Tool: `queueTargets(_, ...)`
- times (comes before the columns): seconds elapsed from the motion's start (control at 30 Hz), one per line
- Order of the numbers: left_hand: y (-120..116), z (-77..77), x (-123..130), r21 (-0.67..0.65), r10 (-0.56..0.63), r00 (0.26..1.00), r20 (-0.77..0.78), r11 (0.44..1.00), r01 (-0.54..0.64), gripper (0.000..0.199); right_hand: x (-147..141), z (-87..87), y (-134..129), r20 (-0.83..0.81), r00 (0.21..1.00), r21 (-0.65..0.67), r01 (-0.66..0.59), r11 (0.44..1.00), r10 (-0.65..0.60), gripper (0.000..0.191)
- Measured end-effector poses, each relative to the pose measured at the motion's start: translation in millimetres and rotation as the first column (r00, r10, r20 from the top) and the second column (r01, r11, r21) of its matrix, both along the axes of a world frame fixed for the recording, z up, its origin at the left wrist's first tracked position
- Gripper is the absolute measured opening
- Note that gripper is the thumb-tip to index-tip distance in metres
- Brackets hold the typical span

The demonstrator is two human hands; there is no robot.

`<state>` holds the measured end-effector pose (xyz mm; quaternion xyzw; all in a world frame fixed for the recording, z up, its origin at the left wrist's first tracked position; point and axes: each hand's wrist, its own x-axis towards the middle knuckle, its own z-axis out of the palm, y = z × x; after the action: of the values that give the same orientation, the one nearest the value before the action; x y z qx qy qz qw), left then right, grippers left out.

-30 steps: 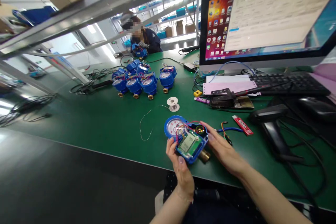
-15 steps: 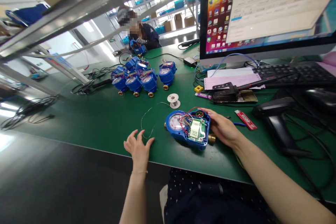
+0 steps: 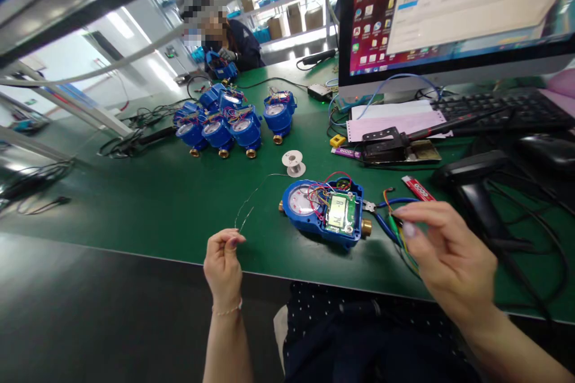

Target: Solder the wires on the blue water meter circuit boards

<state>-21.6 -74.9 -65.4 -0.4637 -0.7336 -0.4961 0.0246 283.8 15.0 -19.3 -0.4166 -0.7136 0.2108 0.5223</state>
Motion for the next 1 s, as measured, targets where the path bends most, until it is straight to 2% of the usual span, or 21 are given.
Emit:
queueTargets(0.07,0,10.2,10,0.137,0.005,0.992,0.128,0.990,-0.023,0.015,0,-4.2,-11,0.122,0.991,0.025,-0.065,0.998,0.061,0.017)
queueTargets(0.13,3,16.8,16,0.154,0.015,0.985,0.172,0.987,-0.041,0.014,-2,-11.9,-15,0.195,0.978,0.026,-0.076,0.997,0.069,0.024)
queueTargets(0.23,9,15.4,16,0.019,-0.011,1.000,0.003,1.000,0.011,0.018,-3,-19.3,-15,0.229,0.973,0.019,-0.044,0.999,0.039,0.025)
queueTargets(0.3,14,6.7,12,-0.104,-0.070,0.983,-0.170,0.993,0.052,0.023,-1,-19.9,-14,0.232,0.973,0.025,-0.031,0.999,0.025,0.022)
queueTargets(0.37,16,-5.2,8,-0.202,-0.116,0.956,-0.271,0.977,0.061,0.030,3,-19.5,-12,0.248,0.969,0.028,-0.024,0.999,0.016,0.019)
queueTargets(0.47,18,-20.6,7,-0.262,-0.128,0.948,-0.292,0.964,0.050,0.032,12,-21.4,-9,0.292,0.957,0.010,-0.011,1.000,0.007,0.019)
queueTargets(0.53,19,-25.6,9,-0.264,-0.130,0.948,-0.291,0.963,0.051,0.029,15,-24.1,-7,0.321,0.947,-0.011,-0.022,1.000,0.025,0.023)
queueTargets(0.7,26,-24.1,7,-0.316,-0.198,0.918,-0.344,0.945,0.085,0.034,8,-26.7,-7,0.342,0.933,-0.049,-0.099,0.994,0.110,0.034)
queueTargets(0.8,25,-20.0,1,-0.363,-0.201,0.910,-0.363,0.930,0.060,0.040,5,-23.9,-5,0.342,0.934,-0.060,-0.090,0.994,0.105,0.035)
queueTargets(0.87,22,-15.1,0,-0.337,-0.179,0.913,-0.365,0.940,0.049,0.039,11,-21.8,1,0.335,0.940,-0.054,-0.041,0.998,0.057,0.034)
queueTargets(1.0,16,1.8,12,-0.148,-0.160,0.922,-0.353,0.982,0.114,0.019,42,-18.1,25,0.283,0.951,-0.079,0.155,0.985,-0.127,0.030)
